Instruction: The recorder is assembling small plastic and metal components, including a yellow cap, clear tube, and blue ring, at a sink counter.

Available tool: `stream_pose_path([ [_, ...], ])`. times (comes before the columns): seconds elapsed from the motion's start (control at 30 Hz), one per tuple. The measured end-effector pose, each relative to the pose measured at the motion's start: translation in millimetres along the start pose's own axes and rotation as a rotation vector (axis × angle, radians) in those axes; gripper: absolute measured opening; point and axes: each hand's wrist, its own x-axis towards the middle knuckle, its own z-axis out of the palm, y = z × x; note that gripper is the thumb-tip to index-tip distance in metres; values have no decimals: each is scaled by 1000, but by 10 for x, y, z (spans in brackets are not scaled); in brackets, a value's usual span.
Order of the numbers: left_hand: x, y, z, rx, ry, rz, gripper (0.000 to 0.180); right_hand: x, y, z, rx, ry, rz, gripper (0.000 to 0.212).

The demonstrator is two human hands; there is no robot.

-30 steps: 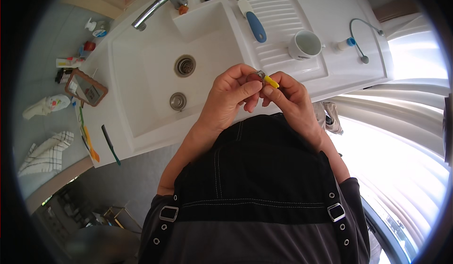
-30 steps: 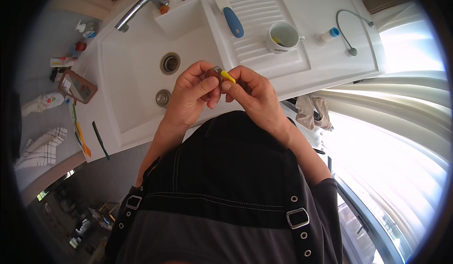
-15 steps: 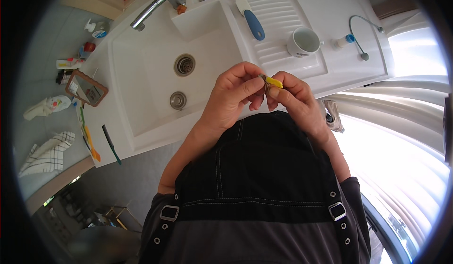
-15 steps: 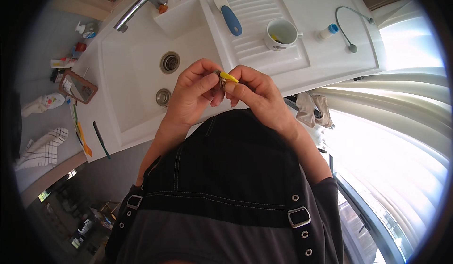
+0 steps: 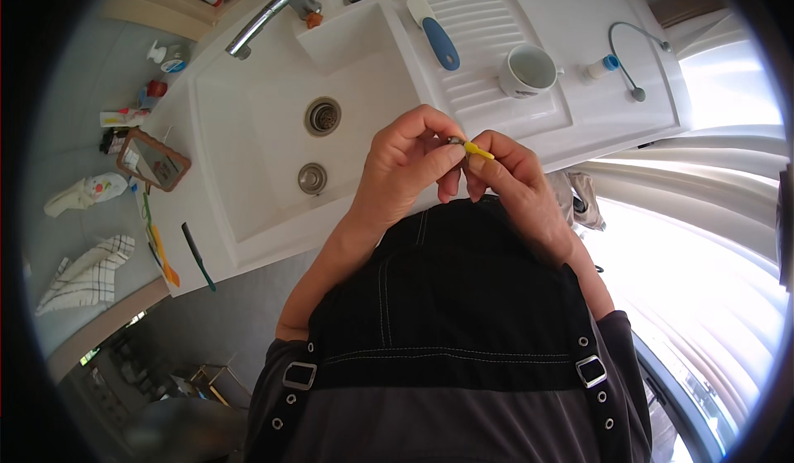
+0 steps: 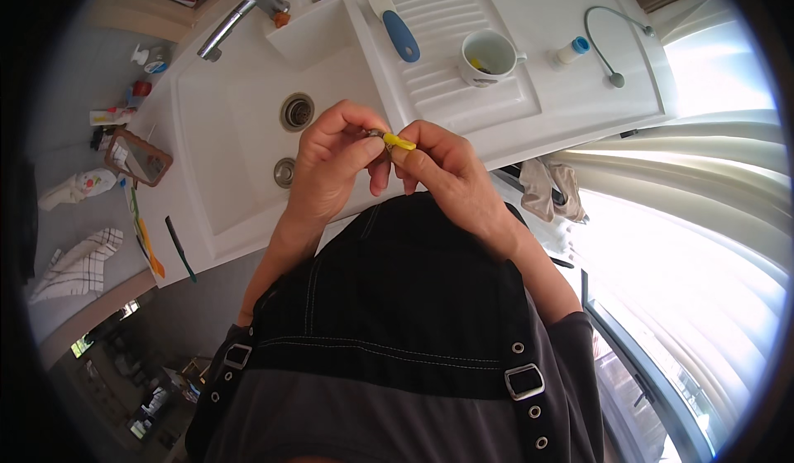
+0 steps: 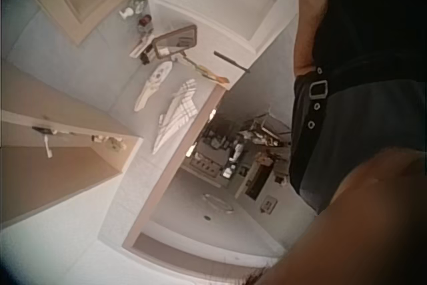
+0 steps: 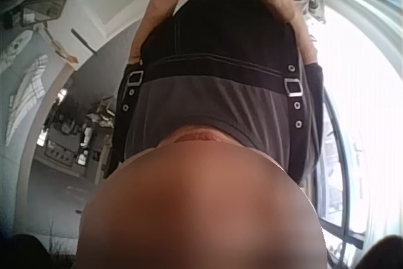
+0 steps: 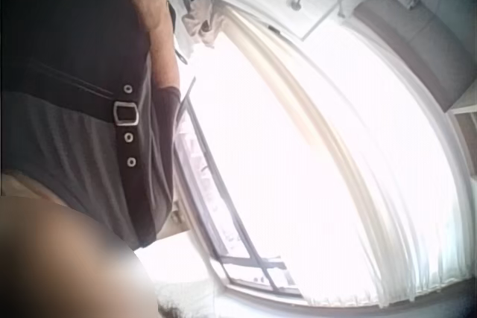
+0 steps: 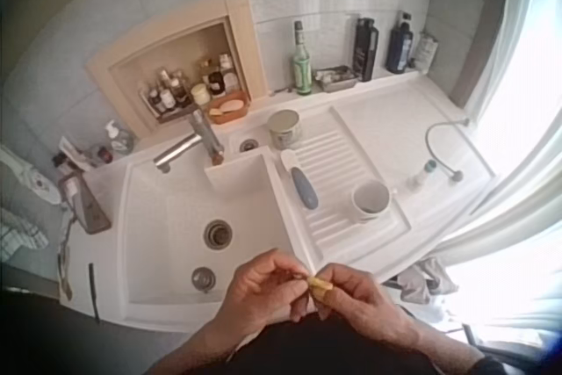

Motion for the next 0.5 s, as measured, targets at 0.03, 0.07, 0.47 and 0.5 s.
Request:
stream_pose_path([
  [0.03, -1, -7, -4, 39, 20, 9, 7, 10, -16, -18, 0, -1, -1, 15],
  [0.07, -5, -10, 2, 38, 18, 8, 7, 16, -33, -53, -57, 16, 2, 17],
  [0.47, -43, 4, -15, 480, 42, 219, 15, -6, -72, -172, 198, -30, 104, 22],
  [0.5, -50, 3, -22, 519, 41, 226, 15, -2, -80, -150, 99, -5, 62, 19],
])
